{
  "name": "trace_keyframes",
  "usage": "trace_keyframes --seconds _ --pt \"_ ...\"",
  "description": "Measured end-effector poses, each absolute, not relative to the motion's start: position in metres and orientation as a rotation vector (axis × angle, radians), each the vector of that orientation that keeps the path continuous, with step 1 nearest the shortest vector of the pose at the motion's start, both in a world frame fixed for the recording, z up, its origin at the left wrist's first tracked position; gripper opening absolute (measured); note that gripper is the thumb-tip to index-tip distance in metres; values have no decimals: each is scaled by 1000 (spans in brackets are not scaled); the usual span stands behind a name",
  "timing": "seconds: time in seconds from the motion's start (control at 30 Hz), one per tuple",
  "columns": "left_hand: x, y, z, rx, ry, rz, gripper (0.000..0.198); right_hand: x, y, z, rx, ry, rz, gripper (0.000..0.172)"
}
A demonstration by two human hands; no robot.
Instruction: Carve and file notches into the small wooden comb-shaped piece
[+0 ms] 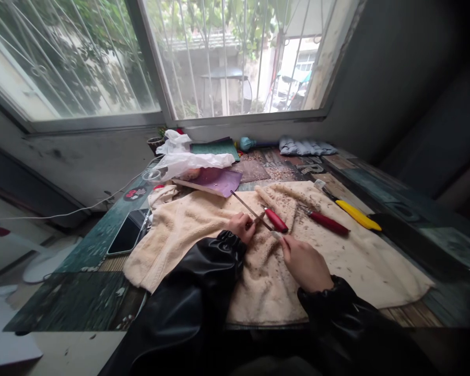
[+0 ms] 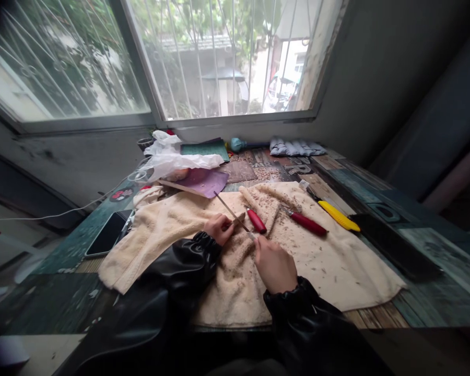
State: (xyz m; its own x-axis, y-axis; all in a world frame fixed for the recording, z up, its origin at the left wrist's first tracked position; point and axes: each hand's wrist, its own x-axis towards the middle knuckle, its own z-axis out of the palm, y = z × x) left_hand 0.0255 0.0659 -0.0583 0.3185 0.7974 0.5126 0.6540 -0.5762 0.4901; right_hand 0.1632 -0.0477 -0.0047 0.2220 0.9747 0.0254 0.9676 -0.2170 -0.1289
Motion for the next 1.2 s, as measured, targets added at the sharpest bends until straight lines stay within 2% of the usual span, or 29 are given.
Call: trace_keyframes --seconds 0.93,1.2 --pt "29 66 -60 2339 1360 1114 13 160 -64 1 -2401 -1903 -75 25" --pt "27 69 -64 2369 1289 1103 17 163 -52 17 -2408 -2007 -77 30"
